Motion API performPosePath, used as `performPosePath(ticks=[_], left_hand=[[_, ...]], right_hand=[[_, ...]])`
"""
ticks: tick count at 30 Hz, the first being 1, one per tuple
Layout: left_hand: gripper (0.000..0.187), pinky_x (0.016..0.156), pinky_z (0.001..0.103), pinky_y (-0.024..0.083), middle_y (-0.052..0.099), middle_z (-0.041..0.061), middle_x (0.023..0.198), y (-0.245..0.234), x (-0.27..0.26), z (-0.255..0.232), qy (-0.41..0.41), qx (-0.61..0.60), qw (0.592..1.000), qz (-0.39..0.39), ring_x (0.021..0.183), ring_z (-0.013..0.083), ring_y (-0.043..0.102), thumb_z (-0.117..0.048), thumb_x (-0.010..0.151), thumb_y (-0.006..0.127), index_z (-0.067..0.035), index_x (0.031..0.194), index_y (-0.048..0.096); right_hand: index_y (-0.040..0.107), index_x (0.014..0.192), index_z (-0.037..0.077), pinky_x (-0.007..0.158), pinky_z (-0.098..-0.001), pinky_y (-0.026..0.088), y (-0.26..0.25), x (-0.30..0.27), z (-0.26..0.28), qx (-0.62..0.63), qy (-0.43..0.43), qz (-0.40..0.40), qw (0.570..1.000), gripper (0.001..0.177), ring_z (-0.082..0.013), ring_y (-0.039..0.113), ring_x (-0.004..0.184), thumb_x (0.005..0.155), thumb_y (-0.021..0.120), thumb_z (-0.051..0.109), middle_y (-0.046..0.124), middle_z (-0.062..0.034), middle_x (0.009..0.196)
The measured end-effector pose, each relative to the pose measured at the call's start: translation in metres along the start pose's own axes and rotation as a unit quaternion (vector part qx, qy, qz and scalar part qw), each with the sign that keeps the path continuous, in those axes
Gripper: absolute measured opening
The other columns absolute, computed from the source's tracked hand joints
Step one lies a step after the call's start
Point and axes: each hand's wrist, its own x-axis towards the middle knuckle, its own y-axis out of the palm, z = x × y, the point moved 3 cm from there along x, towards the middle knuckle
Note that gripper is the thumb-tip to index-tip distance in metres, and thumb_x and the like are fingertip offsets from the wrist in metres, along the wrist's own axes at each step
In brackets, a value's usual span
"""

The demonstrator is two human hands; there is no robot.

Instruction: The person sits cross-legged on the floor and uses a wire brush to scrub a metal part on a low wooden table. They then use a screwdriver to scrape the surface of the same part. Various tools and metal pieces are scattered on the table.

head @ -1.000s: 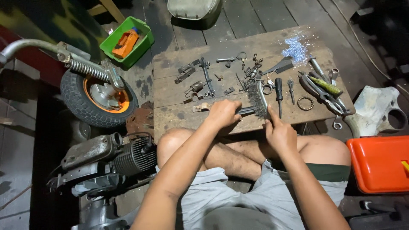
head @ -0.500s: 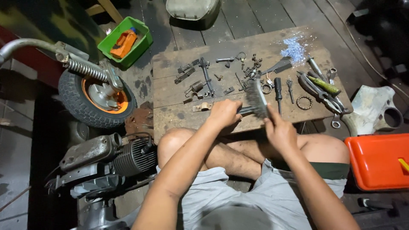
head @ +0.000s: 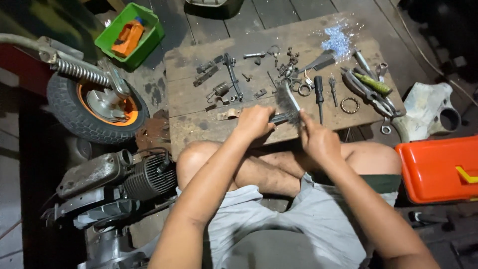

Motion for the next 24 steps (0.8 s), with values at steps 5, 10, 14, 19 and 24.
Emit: performPosePath(ticks=[5,10,14,19,24], left_hand=[[0.038,0.089,0.054,0.059,0.078,0.014,0.101,0.019,0.01,0.008,-0.001,0.007,1.0,0.004,0.103,0.0359,0.075,-0.037,0.087,0.075,-0.021,0.121,0.072],[0.04,0.09,0.056,0.058,0.078,0.013,0.1,0.028,0.015,0.009,-0.011,0.01,1.0,0.003,0.104,0.0355,0.075,-0.037,0.085,0.077,-0.022,0.122,0.072],[0.039,0.096,0.061,0.053,0.078,0.015,0.102,0.041,0.021,0.015,-0.012,-0.019,1.0,0.001,0.105,0.0383,0.075,-0.035,0.086,0.076,-0.02,0.122,0.072],[0.038,0.096,0.061,0.052,0.077,0.017,0.103,0.038,0.024,0.013,-0.015,-0.028,0.999,0.003,0.106,0.0401,0.074,-0.035,0.085,0.077,-0.018,0.119,0.072],[0.037,0.1,0.064,0.049,0.077,0.018,0.102,0.032,0.017,0.014,-0.017,-0.039,0.999,0.001,0.106,0.0407,0.074,-0.033,0.083,0.08,-0.017,0.116,0.073]], right_hand=[[0.05,0.153,0.038,0.077,-0.0573,0.059,-0.008,0.006,-0.006,-0.015,0.017,-0.009,1.0,0.055,-0.0442,0.075,0.089,0.099,0.053,0.038,0.077,-0.0225,0.092],[0.044,0.154,0.042,0.078,-0.0578,0.059,0.01,0.002,0.005,0.037,-0.005,-0.008,0.999,0.056,-0.0438,0.074,0.09,0.099,0.052,0.038,0.076,-0.0219,0.096],[0.05,0.154,0.033,0.069,-0.0556,0.06,0.005,0.003,-0.005,-0.007,-0.023,-0.055,0.998,0.055,-0.0426,0.075,0.079,0.099,0.055,0.028,0.076,-0.0211,0.087],[0.051,0.152,0.033,0.067,-0.057,0.06,0.004,0.003,-0.002,-0.021,-0.048,-0.058,0.997,0.055,-0.0427,0.074,0.079,0.097,0.055,0.031,0.074,-0.0207,0.086],[0.049,0.155,0.036,0.073,-0.0588,0.059,-0.007,-0.001,-0.005,-0.007,-0.002,-0.044,0.999,0.055,-0.0464,0.075,0.083,0.101,0.056,0.031,0.075,-0.0252,0.086]])
